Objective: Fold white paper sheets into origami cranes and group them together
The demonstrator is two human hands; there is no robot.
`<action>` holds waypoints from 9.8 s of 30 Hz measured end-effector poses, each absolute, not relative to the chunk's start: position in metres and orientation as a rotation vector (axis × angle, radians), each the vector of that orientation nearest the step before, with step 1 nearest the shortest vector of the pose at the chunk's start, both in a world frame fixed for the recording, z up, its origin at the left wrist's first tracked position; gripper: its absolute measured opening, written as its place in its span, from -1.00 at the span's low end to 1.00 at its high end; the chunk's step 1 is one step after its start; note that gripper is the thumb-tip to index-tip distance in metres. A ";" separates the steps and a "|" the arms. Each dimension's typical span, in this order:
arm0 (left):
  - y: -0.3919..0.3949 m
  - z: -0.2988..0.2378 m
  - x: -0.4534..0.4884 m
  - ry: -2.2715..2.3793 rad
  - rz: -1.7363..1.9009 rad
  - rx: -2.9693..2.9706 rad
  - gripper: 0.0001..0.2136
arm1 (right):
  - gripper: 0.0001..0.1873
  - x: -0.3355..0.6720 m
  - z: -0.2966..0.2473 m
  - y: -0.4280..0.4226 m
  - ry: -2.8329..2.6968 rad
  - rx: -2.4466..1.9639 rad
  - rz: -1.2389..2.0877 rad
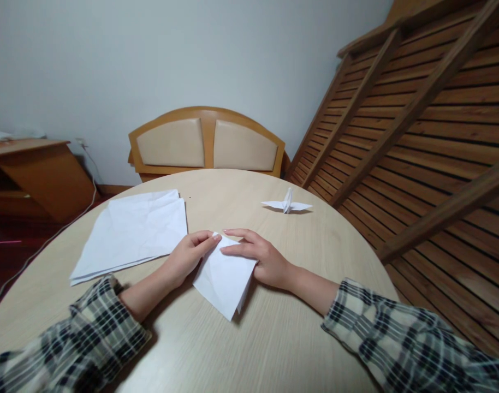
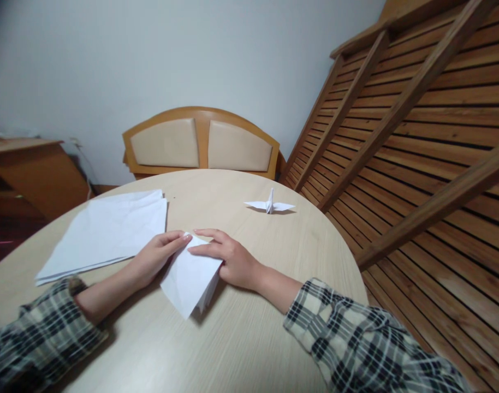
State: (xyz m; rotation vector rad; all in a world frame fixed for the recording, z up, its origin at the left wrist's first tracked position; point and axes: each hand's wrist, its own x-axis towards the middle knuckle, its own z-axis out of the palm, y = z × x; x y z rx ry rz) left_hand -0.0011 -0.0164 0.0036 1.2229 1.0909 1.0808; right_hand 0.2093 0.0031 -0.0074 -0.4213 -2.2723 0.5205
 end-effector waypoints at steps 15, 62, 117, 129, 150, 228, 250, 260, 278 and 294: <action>-0.013 0.006 -0.003 1.148 1.083 1.025 -0.72 | -0.46 0.203 -0.007 0.004 -2.039 -0.676 0.635; -0.019 0.005 0.009 1.119 1.073 1.031 -0.65 | -0.38 0.195 -0.003 -0.012 -1.851 -0.711 0.805; -0.014 0.000 0.000 0.753 1.134 0.862 -0.83 | -0.77 0.204 -0.009 0.010 -1.627 -0.858 0.850; -0.018 0.004 0.005 0.874 1.145 0.895 -0.78 | -0.72 0.203 -0.009 0.012 -1.623 -0.772 0.925; -0.013 -0.002 0.002 0.958 1.160 0.874 -0.73 | -0.66 0.207 -0.006 0.007 -1.876 -0.744 0.769; -0.013 -0.001 -0.005 0.816 1.005 0.963 -0.78 | -0.80 0.207 -0.014 0.018 -1.628 -0.748 1.026; -0.020 -0.004 -0.001 0.889 0.888 1.162 -0.70 | -0.72 0.208 -0.015 0.025 -1.535 -0.902 0.989; -0.021 -0.006 0.002 0.937 0.868 1.351 -0.73 | -0.46 0.205 -0.011 0.019 -1.420 -0.880 1.139; -0.022 0.000 0.004 0.941 1.078 1.284 -0.66 | -0.60 0.205 -0.011 0.019 -1.390 -0.811 1.404; -0.025 -0.005 0.005 1.246 1.152 1.644 -0.61 | -0.79 0.200 -0.010 0.011 -1.725 -1.013 0.947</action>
